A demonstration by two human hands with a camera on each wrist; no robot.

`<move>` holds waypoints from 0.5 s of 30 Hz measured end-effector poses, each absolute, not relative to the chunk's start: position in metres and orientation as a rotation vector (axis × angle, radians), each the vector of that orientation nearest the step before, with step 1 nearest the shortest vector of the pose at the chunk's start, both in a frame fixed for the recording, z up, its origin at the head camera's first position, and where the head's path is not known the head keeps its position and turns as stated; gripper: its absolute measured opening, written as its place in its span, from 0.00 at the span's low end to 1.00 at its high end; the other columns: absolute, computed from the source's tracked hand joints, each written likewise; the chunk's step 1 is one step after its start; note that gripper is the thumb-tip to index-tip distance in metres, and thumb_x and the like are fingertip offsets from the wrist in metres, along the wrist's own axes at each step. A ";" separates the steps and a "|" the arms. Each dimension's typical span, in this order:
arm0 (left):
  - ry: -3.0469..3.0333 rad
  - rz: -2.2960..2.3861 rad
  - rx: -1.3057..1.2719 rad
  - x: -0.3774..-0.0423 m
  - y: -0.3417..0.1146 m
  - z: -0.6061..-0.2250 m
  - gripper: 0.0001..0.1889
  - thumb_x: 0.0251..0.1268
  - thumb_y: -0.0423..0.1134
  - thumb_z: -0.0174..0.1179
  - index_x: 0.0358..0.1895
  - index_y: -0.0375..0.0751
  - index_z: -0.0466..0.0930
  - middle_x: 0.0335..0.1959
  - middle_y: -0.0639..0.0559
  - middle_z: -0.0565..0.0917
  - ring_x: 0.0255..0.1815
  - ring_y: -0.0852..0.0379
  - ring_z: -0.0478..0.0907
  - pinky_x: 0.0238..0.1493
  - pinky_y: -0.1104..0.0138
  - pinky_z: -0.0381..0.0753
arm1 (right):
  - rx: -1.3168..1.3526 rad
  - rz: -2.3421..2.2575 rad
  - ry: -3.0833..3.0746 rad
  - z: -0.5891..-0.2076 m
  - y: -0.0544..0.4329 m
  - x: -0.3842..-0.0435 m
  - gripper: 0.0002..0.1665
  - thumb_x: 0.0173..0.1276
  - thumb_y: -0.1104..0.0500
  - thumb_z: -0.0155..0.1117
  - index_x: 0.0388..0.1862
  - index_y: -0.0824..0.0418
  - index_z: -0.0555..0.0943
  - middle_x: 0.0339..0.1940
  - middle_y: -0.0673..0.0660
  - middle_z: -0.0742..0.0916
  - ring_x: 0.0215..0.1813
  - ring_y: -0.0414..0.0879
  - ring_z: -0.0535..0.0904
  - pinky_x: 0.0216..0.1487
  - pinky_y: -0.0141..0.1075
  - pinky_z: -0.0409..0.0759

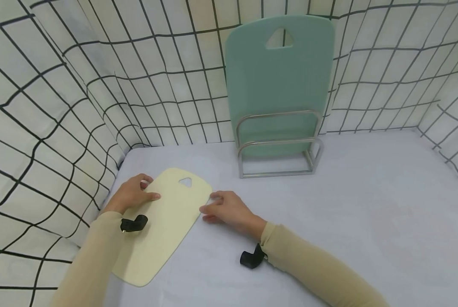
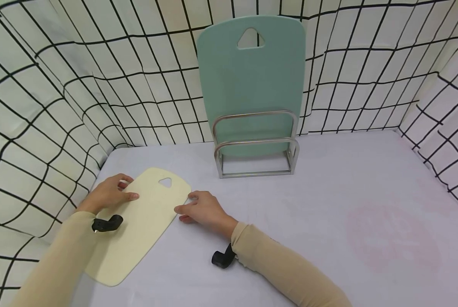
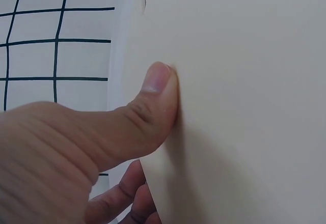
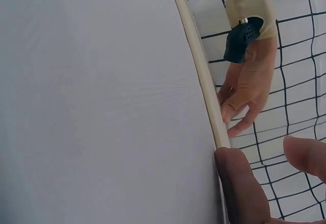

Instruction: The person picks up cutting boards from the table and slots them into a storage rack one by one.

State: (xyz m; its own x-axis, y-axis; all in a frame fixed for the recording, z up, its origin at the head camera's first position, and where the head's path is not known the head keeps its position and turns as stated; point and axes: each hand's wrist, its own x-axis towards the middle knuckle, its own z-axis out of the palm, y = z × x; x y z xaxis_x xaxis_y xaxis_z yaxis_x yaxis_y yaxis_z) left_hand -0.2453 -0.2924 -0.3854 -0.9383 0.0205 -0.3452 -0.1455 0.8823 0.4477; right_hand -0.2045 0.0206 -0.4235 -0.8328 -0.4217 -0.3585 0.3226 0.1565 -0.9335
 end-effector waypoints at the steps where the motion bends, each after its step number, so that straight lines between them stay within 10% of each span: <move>1: 2.711 0.680 -0.092 -0.245 -0.292 -0.385 0.38 0.67 0.50 0.69 0.71 0.31 0.65 0.68 0.23 0.71 0.60 0.30 0.77 0.59 0.44 0.81 | -0.080 -1.754 1.855 -0.424 0.020 -0.204 0.47 0.64 0.55 0.76 0.77 0.68 0.66 0.53 0.60 0.90 0.45 0.47 0.92 0.56 0.39 0.88; 15: 2.718 0.636 -0.100 -0.246 -0.292 -0.385 0.38 0.65 0.53 0.70 0.70 0.33 0.66 0.66 0.25 0.73 0.57 0.32 0.78 0.55 0.46 0.81 | 0.052 -1.938 1.551 -0.424 0.018 -0.198 0.51 0.64 0.65 0.71 0.82 0.68 0.55 0.47 0.67 0.91 0.46 0.51 0.91 0.52 0.44 0.90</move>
